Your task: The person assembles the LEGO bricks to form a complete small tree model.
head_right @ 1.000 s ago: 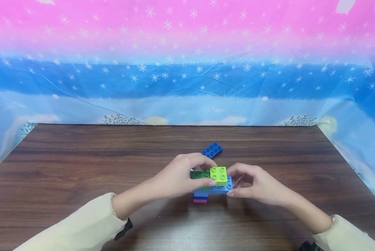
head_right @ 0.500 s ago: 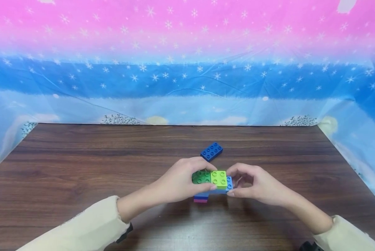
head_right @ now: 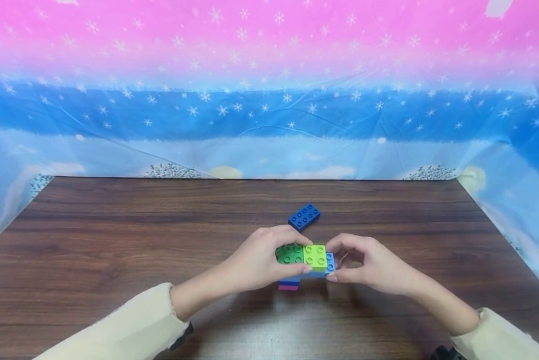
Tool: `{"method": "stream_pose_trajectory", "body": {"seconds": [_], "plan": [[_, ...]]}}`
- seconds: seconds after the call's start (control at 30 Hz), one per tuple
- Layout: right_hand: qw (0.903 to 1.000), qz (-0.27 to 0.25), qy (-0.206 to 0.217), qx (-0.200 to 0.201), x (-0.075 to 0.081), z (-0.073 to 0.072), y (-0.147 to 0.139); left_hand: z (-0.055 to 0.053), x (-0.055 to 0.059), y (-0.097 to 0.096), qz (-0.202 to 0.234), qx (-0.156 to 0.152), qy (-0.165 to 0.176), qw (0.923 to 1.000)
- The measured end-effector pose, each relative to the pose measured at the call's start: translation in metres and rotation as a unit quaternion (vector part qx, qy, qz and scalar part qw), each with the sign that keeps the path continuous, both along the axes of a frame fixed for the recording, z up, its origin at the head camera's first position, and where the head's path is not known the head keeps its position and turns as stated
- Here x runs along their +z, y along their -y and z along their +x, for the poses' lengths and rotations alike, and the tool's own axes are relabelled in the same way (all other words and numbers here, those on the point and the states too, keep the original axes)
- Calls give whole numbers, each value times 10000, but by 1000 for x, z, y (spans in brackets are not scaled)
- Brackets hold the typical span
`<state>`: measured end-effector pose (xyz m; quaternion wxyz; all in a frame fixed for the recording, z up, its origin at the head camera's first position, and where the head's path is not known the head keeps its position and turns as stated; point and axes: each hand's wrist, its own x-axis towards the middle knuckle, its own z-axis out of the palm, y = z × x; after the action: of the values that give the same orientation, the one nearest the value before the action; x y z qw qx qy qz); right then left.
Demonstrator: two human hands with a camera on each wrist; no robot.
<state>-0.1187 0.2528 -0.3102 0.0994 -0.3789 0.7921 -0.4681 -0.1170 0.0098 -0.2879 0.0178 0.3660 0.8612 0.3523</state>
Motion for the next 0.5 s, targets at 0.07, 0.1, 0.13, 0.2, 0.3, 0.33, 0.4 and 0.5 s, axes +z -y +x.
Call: {"method": "stream_pose_trajectory", "body": {"seconds": [0.07, 0.1, 0.13, 0.2, 0.3, 0.33, 0.4, 0.5], "plan": [[10000, -17, 27, 8, 0, 0, 0, 0, 0, 0, -14, -7, 4, 10000], [10000, -31, 54, 7, 1, 0, 1, 0, 0, 1, -30, -10, 4, 10000], [9999, -48, 98, 9, 1, 0, 1, -1, 0, 1, -38, -16, 4, 10000], [9998, -83, 177, 27, 1, 1, 1, -1, -1, 1, -46, -28, 12, 10000], [9997, -117, 214, 18, 1, 2, 1, 0, -1, 1, -25, -38, 51, 10000], [9996, -132, 232, 12, 1, 2, 2, 0, -1, 1, -10, -39, 73, 10000], [9996, -150, 239, -18, 2, 2, 3, 0, -1, 1, 0, -31, 91, 10000], [9994, -174, 277, -58, 2, 3, 5, -1, -2, 1, 4, -31, 71, 10000]]}}
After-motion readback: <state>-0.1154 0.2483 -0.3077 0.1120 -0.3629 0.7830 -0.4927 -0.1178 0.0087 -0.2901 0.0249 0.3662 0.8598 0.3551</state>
